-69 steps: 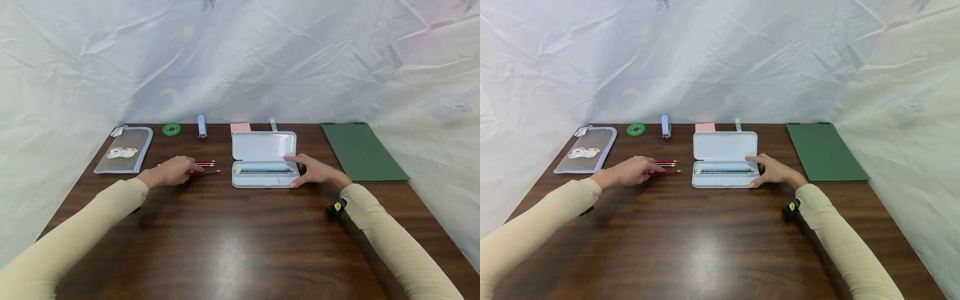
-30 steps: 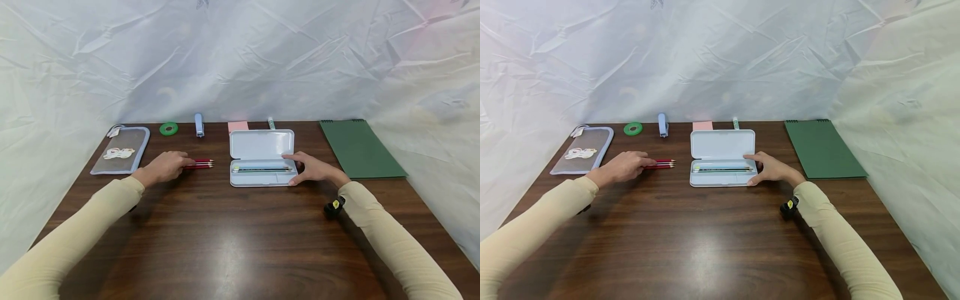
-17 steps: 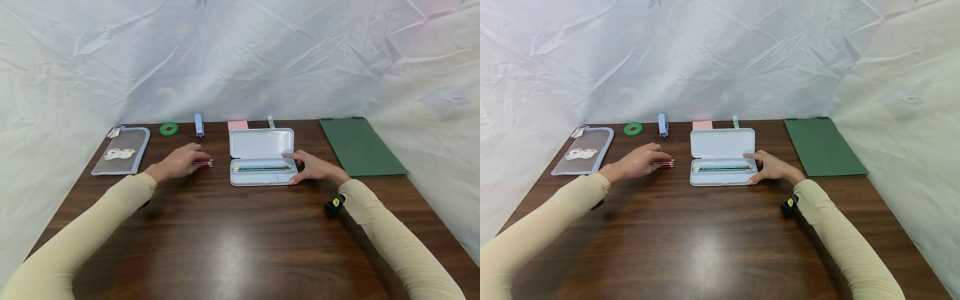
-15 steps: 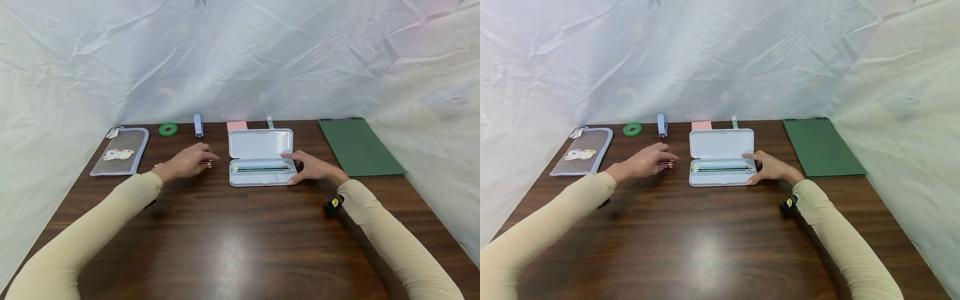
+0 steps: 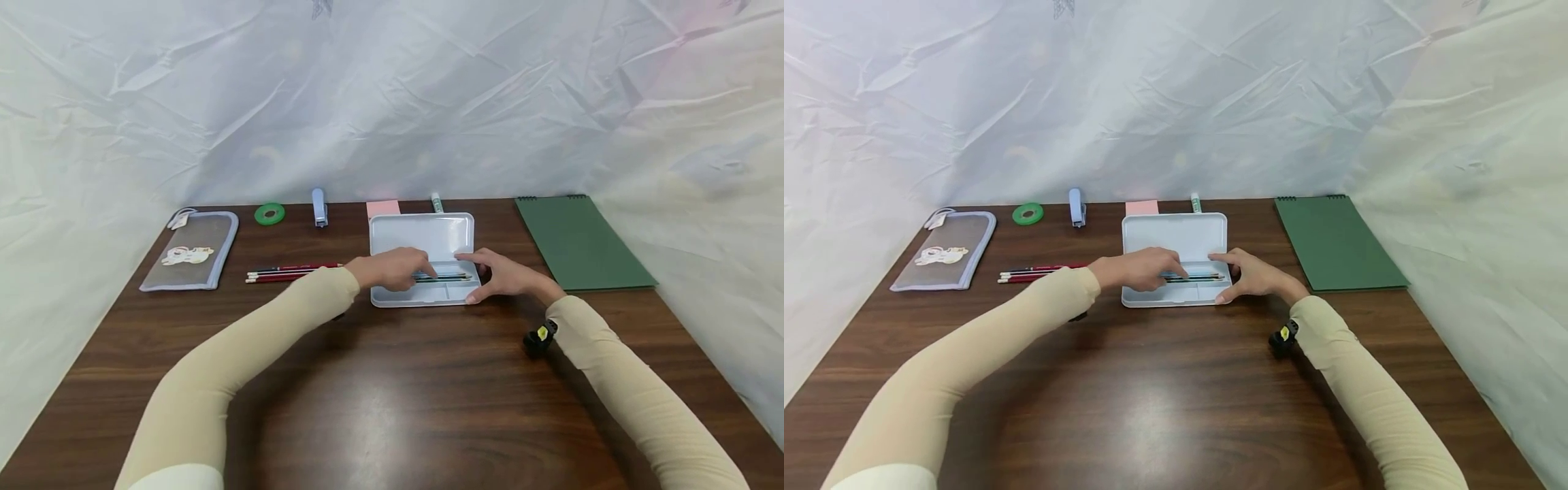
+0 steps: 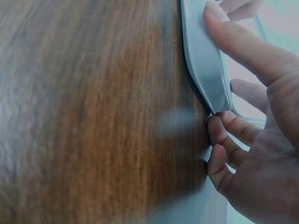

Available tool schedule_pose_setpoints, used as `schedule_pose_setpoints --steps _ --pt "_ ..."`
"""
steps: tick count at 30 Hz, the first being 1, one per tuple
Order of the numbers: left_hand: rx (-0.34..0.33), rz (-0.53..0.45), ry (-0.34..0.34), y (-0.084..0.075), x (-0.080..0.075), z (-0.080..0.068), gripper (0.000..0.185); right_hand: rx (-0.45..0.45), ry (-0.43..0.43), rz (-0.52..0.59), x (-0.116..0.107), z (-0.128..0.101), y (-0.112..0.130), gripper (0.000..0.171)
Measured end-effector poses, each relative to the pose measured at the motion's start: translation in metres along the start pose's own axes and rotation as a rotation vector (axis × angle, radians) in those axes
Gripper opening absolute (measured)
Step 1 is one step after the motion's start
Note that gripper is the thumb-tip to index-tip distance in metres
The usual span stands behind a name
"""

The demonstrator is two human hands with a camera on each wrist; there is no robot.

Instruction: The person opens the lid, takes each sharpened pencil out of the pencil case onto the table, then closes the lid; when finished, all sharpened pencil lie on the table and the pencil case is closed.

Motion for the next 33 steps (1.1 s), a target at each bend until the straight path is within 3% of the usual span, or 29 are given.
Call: schedule_pose_setpoints --steps 3,9,14,26,33 --pt "-0.025 -0.016 0.033 -0.003 0.001 0.009 0.049 0.009 -0.006 0.010 0.002 0.000 0.000 0.093" --pt "-0.065 -0.078 0.012 -0.001 -0.003 0.015 0.048 0.014 0.004 0.001 -0.003 0.002 0.002 0.092" --pt "-0.065 -0.056 0.013 0.000 -0.003 0.020 0.057 0.022 0.011 -0.001 -0.003 0.002 0.001 0.092" --pt "-0.105 0.082 0.033 -0.011 -0.003 0.022 0.053 0.005 -0.002 -0.006 -0.001 0.002 0.001 0.092" --pt "-0.113 0.037 0.039 -0.007 -0.005 0.023 0.057 0.012 0.005 -0.002 -0.001 0.002 0.002 0.092"
Point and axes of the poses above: each hand's wrist, its own z-axis towards the middle knuckle, its own x-axis out of the palm, y = z × x, the point moved 1 cm from there along z, towards the middle knuckle, and after that the axes turned 1 degree about -z, right-handed, at the moved point
